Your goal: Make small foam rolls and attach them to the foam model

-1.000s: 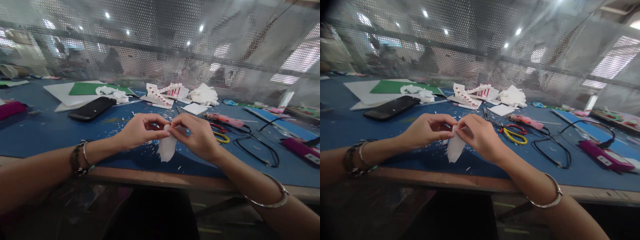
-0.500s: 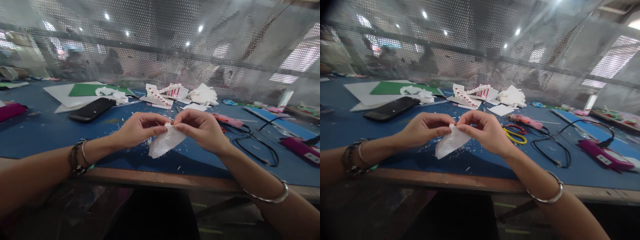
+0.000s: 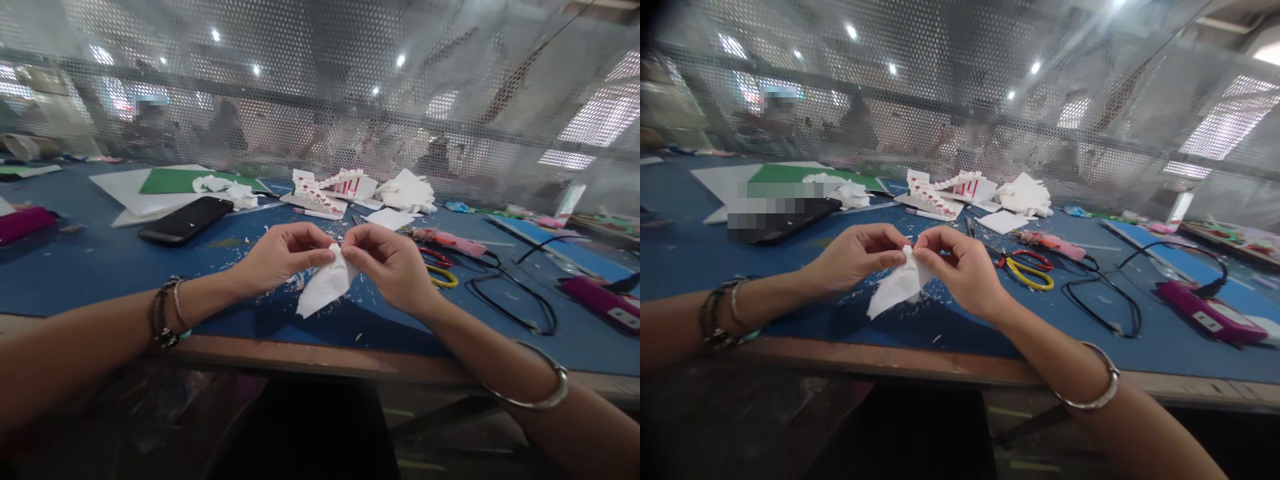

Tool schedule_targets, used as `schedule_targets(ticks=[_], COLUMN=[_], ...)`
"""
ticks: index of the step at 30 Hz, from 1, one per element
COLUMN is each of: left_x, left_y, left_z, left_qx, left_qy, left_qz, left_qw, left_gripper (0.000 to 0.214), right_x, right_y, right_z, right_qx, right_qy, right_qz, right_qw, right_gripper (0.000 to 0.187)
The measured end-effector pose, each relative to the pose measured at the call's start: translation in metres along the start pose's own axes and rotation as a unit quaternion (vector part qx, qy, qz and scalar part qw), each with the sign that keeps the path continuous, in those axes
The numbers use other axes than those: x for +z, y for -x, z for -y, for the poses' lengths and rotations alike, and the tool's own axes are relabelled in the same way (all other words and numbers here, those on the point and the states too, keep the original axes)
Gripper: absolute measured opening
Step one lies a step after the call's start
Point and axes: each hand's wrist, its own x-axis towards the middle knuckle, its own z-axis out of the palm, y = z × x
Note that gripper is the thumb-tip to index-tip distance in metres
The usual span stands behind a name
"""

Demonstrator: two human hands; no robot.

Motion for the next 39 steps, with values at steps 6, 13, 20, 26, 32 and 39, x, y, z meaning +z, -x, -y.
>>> schedule_targets(ticks=[6,13,20,26,32,39], left_x=[0.001,0.006,0.003,0.002,0.0,-0.001], left_y=[0.001,0.008,0.003,0.001,-0.001,-0.001], left_z=[0.001,0.0,0.0,-0.002,-0.003,-0.002], left_qx=[0.009,0.041,0.028,-0.006,-0.004,0.01], left_qy=[-0.067,-0.13,-0.109,-0.077,-0.078,-0.144], left_qz=[-0.006,-0.01,-0.011,-0.031,-0.009,0.011], left_qw=[0.998,0.991,0.994,0.997,0.997,0.989], left_gripper=[0.01,0.019,0.016,0.007,0.006,0.006], right_x=[0.002,0.004,0.002,-0.003,-0.007,-0.015], right_y=[0.002,0.006,0.004,0.004,0.003,0.0], right_z=[-0.003,-0.002,-0.003,-0.004,-0.001,0.001], right_qx=[-0.058,-0.134,-0.107,-0.108,-0.092,-0.175], right_qy=[0.067,0.197,0.099,0.103,0.126,0.265], right_qz=[-0.031,-0.056,-0.024,0.027,0.025,0.047], right_qw=[0.996,0.97,0.989,0.988,0.987,0.947], right_gripper=[0.005,0.003,0.006,0.014,0.011,0.008])
